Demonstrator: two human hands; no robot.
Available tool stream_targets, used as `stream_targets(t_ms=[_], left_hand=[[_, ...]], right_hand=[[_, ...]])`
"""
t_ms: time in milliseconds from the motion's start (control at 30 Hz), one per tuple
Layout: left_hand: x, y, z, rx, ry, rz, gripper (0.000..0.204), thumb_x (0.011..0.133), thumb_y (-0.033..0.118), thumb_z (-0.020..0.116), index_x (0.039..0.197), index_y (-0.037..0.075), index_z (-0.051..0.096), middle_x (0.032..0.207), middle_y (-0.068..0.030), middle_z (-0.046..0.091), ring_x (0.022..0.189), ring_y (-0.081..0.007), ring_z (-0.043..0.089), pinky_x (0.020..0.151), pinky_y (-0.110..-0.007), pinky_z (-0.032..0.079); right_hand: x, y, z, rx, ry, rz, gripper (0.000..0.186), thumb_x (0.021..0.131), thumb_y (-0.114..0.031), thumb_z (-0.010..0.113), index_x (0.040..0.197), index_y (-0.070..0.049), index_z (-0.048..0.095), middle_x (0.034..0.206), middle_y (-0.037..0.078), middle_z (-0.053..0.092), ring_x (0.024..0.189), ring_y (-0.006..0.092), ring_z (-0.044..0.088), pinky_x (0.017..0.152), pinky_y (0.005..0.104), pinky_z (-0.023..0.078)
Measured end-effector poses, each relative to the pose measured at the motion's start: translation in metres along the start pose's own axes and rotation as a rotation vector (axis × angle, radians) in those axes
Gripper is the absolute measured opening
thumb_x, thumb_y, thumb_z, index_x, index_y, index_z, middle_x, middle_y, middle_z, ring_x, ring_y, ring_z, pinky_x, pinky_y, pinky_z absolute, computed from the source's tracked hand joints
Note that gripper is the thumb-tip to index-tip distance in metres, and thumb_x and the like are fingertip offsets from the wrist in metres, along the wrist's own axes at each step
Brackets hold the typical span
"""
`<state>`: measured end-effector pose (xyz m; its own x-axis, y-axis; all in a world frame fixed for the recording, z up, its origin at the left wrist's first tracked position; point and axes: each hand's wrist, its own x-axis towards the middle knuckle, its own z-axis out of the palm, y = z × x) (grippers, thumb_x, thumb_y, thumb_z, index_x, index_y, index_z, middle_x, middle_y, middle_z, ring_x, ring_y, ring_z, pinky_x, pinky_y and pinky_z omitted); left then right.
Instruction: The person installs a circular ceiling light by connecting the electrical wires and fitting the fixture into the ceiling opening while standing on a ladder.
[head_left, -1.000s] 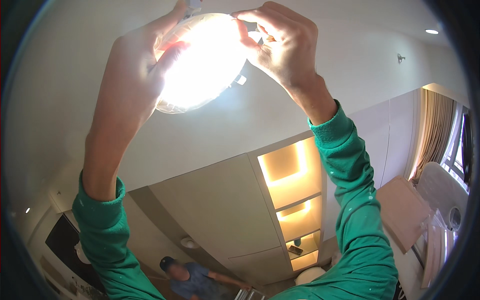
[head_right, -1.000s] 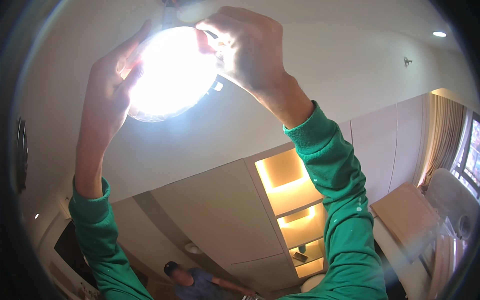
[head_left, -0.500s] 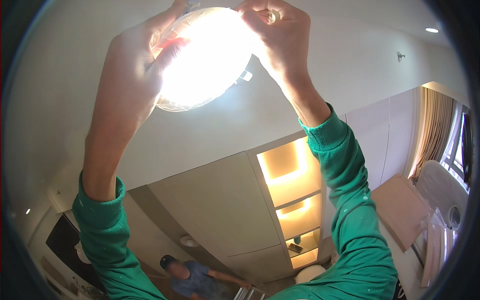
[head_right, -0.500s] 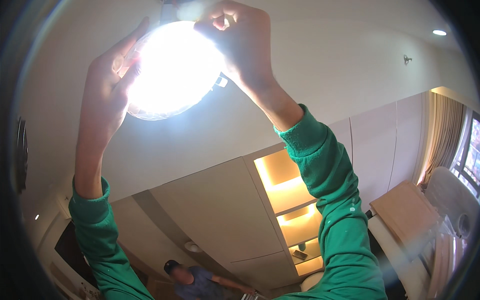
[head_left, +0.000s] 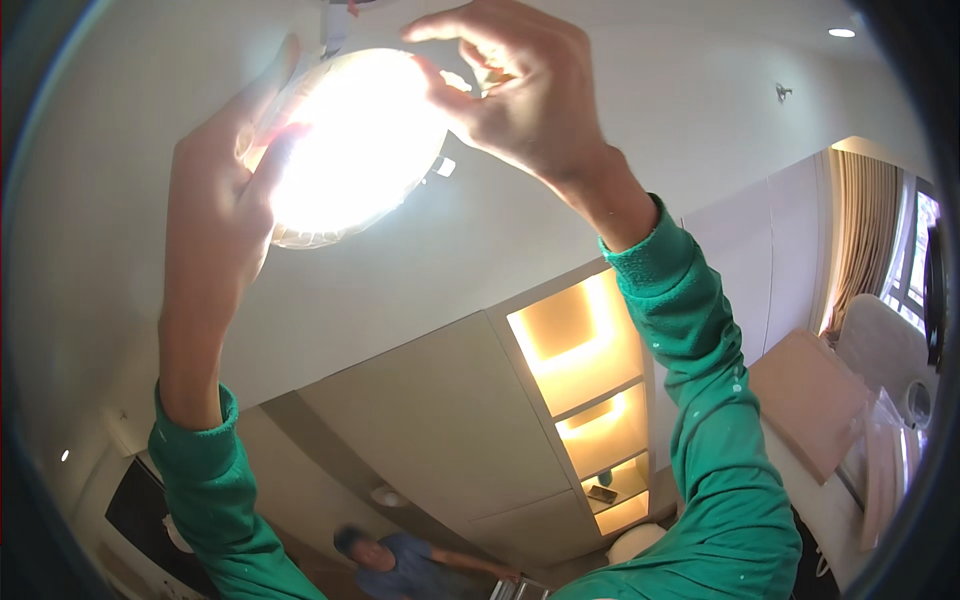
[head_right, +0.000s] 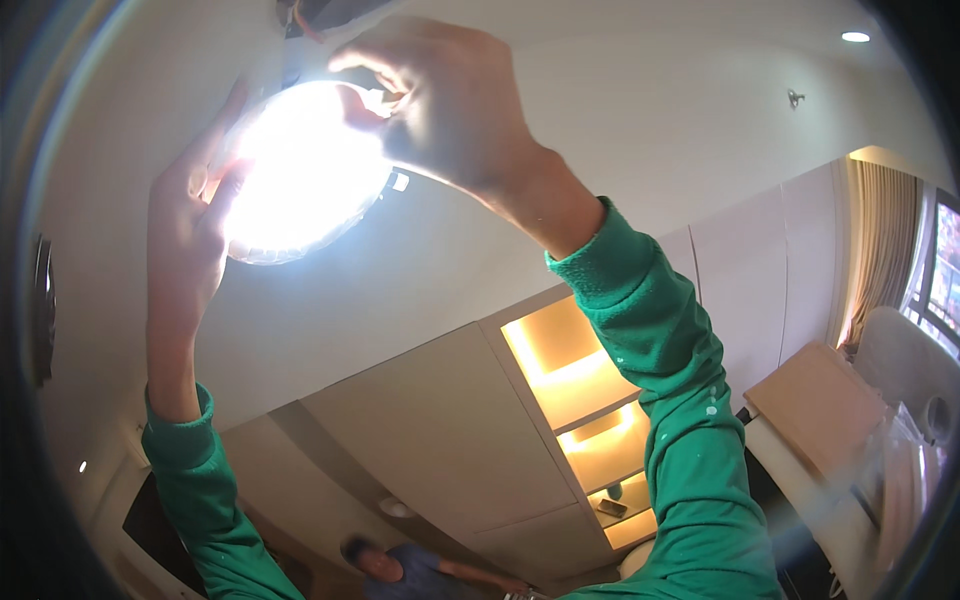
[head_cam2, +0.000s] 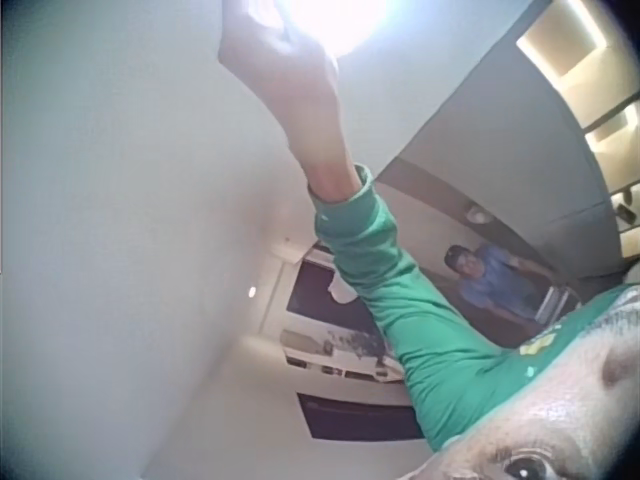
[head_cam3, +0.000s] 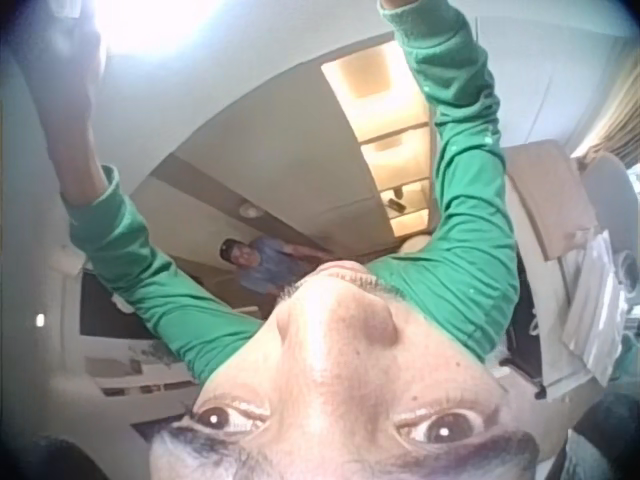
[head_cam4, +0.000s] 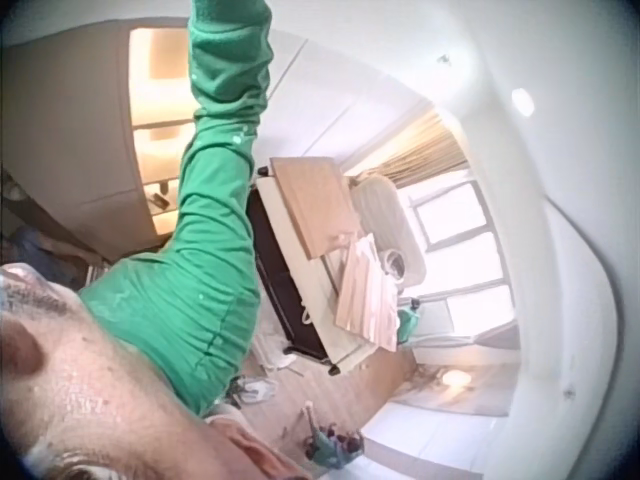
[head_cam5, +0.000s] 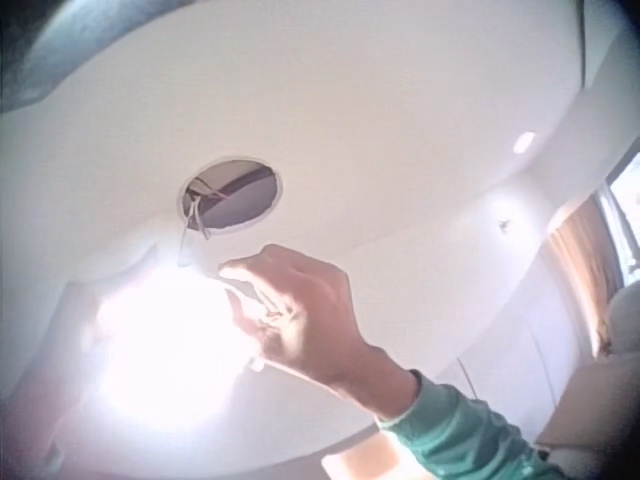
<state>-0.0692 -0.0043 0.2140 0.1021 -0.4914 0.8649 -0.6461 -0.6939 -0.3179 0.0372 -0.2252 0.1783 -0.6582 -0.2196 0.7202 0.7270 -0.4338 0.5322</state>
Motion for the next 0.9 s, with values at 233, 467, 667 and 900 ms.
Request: stream_targets(t_ms=[233,467,667,900], left_hand=[[0.000,-0.001,0.005,0.065,0.031,0.051,0.051,0.096,0.006,0.060,0.147,0.004,0.051,0.130,-0.0180,0.068,0.098,-0.0210,0.069,0.095,-0.035,0.052],[-0.001,0.013,0.004,0.023,-0.066,-0.059,0.050,0.101,0.007,0.053,0.150,0.001,0.046,0.151,-0.0134,0.053,0.127,-0.0243,0.060,0.113,-0.041,0.043],[-0.003,0.006,0.005,0.037,0.037,-0.009,0.046,0.100,0.010,0.060,0.143,-0.002,0.053,0.114,-0.0161,0.070,0.099,-0.0214,0.068,0.090,-0.034,0.052],[-0.010,-0.022,-0.014,0.077,0.109,0.032,0.043,0.100,0.010,0.060,0.141,-0.002,0.055,0.120,-0.0176,0.071,0.107,-0.0242,0.069,0.097,-0.037,0.053]], right_hand=[[-0.008,0.005,0.013,-0.033,-0.069,0.068,0.020,0.066,0.003,0.075,0.078,-0.010,0.065,0.067,0.001,0.058,0.057,0.0173,0.057,0.050,0.0309,0.046],[-0.015,0.003,0.029,0.431,0.144,0.337,0.011,0.077,-0.003,0.077,0.081,-0.005,0.067,0.070,0.001,0.061,0.061,0.0101,0.055,0.053,0.0267,0.045],[-0.014,0.004,0.033,0.515,0.178,0.640,0.014,0.082,-0.012,0.076,0.078,0.000,0.068,0.067,0.000,0.059,0.060,0.0067,0.053,0.053,0.0259,0.045],[-0.016,-0.012,0.012,0.735,0.285,1.115,0.014,0.089,-0.015,0.070,0.091,-0.001,0.069,0.065,-0.001,0.051,0.046,0.0048,0.042,0.038,0.0237,0.038]])
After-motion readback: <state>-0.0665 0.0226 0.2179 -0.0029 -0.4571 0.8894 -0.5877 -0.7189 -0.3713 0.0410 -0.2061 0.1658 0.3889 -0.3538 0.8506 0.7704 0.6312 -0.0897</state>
